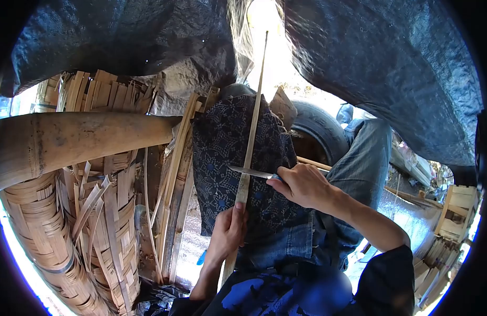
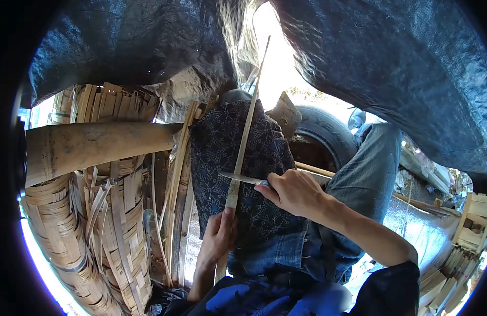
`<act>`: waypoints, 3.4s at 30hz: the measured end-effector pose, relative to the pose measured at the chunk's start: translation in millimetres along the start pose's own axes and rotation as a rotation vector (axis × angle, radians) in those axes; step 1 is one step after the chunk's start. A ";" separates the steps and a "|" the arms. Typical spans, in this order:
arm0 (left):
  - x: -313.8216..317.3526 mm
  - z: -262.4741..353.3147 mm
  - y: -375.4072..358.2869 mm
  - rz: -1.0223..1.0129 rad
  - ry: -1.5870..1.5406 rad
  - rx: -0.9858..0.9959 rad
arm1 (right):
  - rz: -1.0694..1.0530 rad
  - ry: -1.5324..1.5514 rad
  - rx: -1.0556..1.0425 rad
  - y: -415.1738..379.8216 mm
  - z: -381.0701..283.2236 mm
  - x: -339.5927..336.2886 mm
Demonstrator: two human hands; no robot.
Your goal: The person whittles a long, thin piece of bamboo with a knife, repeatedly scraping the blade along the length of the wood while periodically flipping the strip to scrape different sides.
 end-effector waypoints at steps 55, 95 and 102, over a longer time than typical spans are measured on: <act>9.8 -8.9 -1.4 0.144 -0.210 -0.045 | -0.007 0.077 0.038 -11.6 4.0 7.6; 19.5 0.2 -2.1 0.227 0.051 0.109 | -0.035 -0.081 0.115 -12.0 -3.4 -6.2; 21.9 -3.0 -3.4 0.226 0.074 0.101 | 0.066 -0.189 0.129 -2.5 5.3 -2.9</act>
Point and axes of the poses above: each hand's wrist, its own y-axis towards the middle knuckle, its own x-axis out of the palm, z = x × y, the point moved 2 cm from there along y, towards the middle knuckle, and after that the axes turned 7 degrees about y, right-handed, at the moved point
